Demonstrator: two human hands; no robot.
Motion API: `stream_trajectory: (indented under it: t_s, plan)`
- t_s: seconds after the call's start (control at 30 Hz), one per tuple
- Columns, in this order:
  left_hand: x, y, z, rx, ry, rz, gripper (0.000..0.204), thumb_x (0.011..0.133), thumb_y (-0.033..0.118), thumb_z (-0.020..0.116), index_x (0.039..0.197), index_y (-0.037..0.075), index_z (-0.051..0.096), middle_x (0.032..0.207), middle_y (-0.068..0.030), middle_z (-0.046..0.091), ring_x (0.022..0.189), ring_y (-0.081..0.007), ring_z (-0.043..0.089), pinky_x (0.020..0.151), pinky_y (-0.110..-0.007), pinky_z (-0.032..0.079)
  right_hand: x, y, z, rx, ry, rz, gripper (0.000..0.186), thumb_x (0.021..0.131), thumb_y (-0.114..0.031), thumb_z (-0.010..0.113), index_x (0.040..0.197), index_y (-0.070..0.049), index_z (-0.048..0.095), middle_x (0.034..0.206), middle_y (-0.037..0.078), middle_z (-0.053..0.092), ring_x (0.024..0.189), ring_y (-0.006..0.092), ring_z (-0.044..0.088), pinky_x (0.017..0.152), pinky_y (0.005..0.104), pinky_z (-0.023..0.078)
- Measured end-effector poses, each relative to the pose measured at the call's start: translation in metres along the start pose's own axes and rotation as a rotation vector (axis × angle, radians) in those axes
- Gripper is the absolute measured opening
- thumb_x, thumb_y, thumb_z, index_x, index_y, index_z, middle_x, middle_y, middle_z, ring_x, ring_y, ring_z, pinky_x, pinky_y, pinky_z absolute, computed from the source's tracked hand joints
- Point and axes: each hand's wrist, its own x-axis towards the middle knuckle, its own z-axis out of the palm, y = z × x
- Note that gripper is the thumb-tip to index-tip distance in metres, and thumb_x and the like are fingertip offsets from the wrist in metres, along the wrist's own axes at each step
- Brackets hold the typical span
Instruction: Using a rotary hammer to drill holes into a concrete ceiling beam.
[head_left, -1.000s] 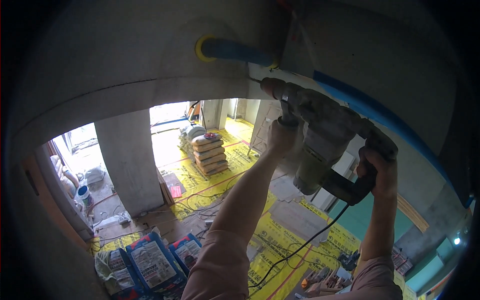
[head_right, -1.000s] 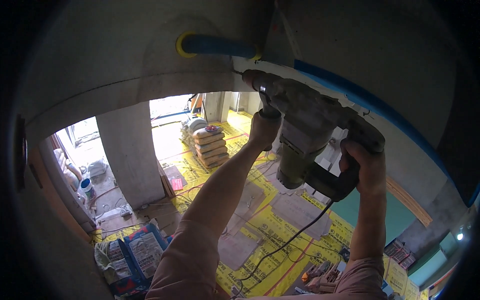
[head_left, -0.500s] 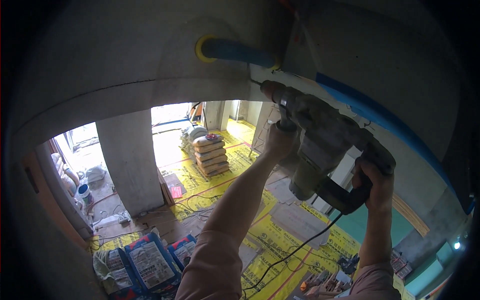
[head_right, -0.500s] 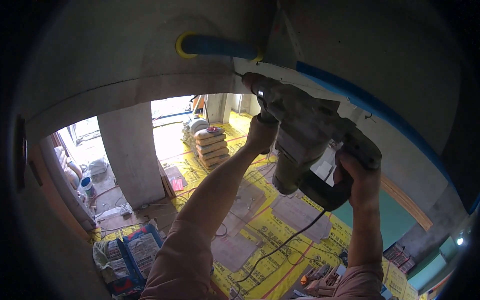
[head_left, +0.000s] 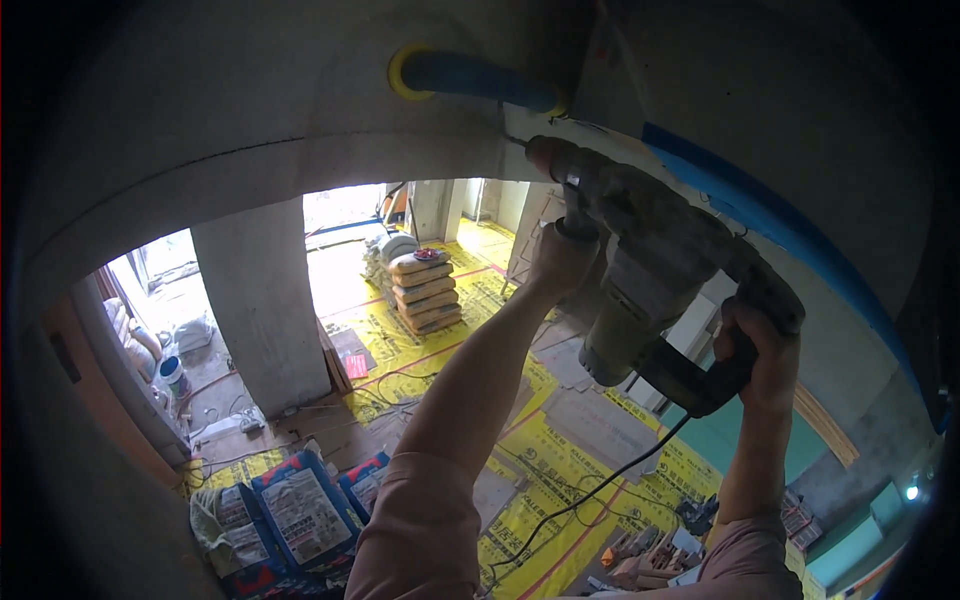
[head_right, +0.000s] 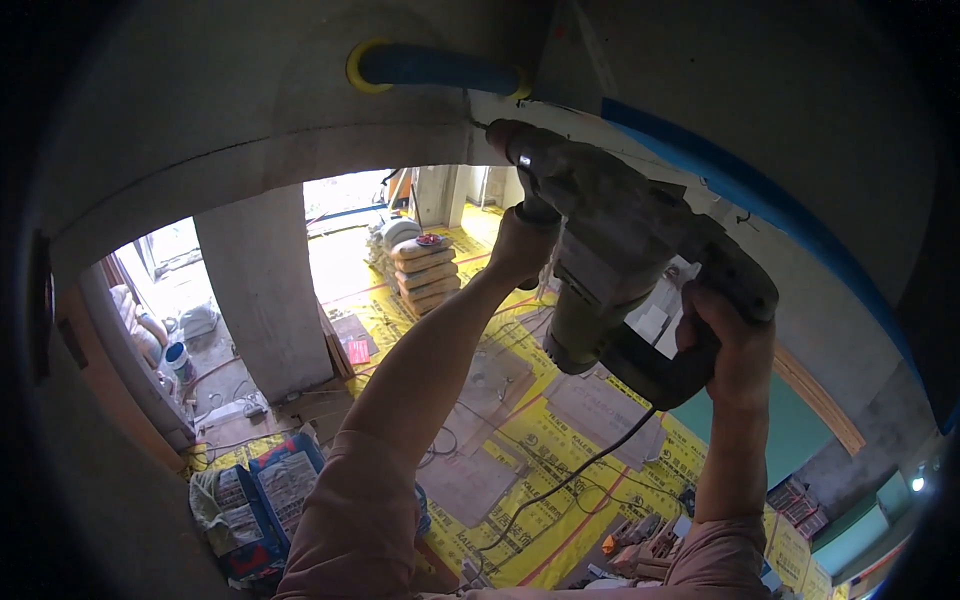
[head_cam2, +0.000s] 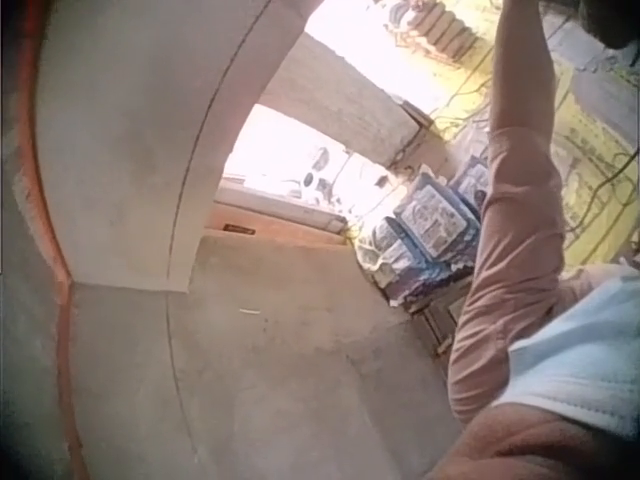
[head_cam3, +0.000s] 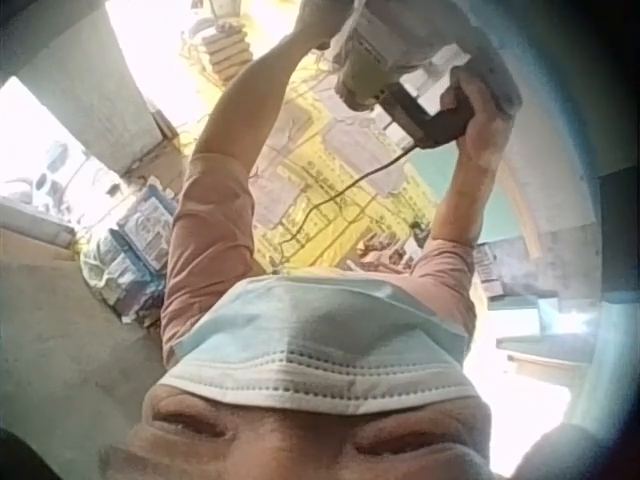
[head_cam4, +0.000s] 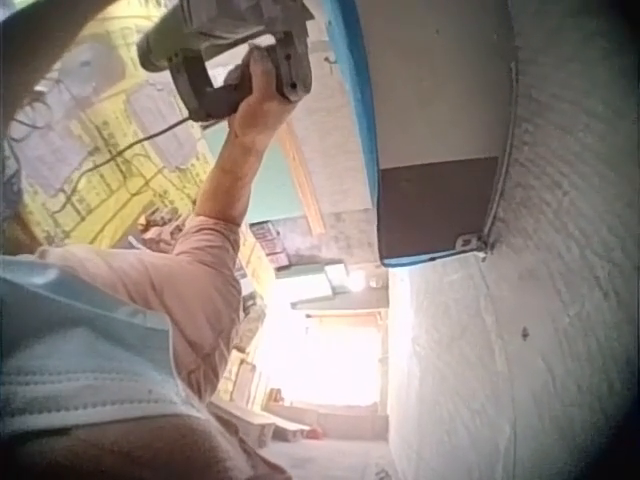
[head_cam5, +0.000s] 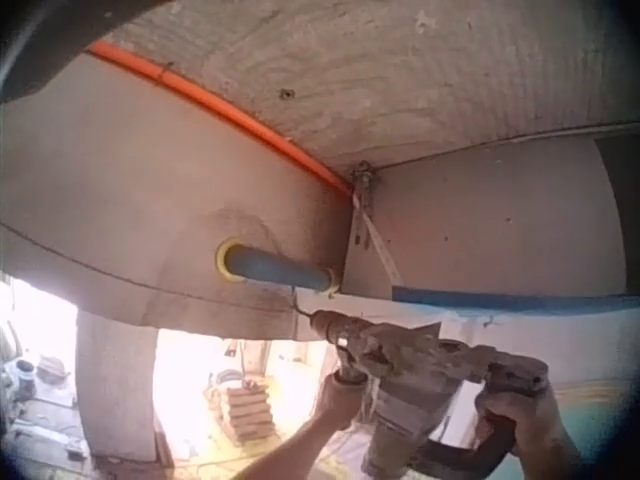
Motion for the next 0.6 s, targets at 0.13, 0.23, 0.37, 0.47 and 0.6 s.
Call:
stream_trajectory:
  t_s: [0.13,0.23,0.37,0.47,0.6]
  plan:
    - [-0.005,-0.003,0.002,-0.064,0.032,0.142,0.031,0.080,0.027,0.066,0.085,-0.003,0.068,0.085,-0.0269,0.068,0.089,-0.0414,0.067,0.075,-0.047,0.053,-0.002,0.001,-0.003,0.014,0.004,0.024,0.012,0.083,-0.009,0.062,0.090,0.000,0.060,0.068,0.007,0.058,0.049,0.0138,0.054,0.044,0.0269,0.042]
    - [-0.001,-0.003,0.000,-0.043,0.004,0.081,0.031,0.080,0.027,0.066,0.084,-0.003,0.068,0.084,-0.0261,0.068,0.089,-0.0415,0.067,0.075,-0.047,0.052,0.003,0.005,-0.003,0.023,0.020,0.022,0.012,0.083,-0.010,0.062,0.090,0.000,0.060,0.068,0.006,0.058,0.050,0.0138,0.054,0.045,0.0269,0.043]
    - [0.002,-0.009,0.002,-0.048,0.008,0.095,0.030,0.080,0.027,0.067,0.085,-0.003,0.068,0.084,-0.0259,0.068,0.089,-0.0413,0.068,0.075,-0.047,0.053,0.003,0.004,-0.001,0.015,0.002,0.007,0.012,0.083,-0.010,0.062,0.090,0.000,0.060,0.069,0.007,0.059,0.050,0.0135,0.055,0.046,0.0266,0.043]
    - [0.007,-0.015,0.001,0.047,0.022,0.119,0.031,0.080,0.027,0.066,0.085,-0.003,0.068,0.084,-0.0262,0.068,0.089,-0.0411,0.068,0.075,-0.047,0.053,0.006,0.008,0.000,-0.011,0.001,0.001,0.006,0.085,-0.009,0.059,0.088,-0.003,0.057,0.067,0.005,0.055,0.048,0.0124,0.049,0.046,0.0272,0.038]
    - [0.001,-0.017,0.008,-0.014,0.018,0.079,0.033,0.080,0.028,0.066,0.085,-0.004,0.068,0.084,-0.0265,0.068,0.089,-0.0410,0.068,0.076,-0.047,0.053,0.003,0.004,-0.007,0.011,-0.024,0.017,0.012,0.083,-0.010,0.061,0.090,0.000,0.060,0.066,0.006,0.058,0.050,0.0135,0.054,0.047,0.0269,0.043]
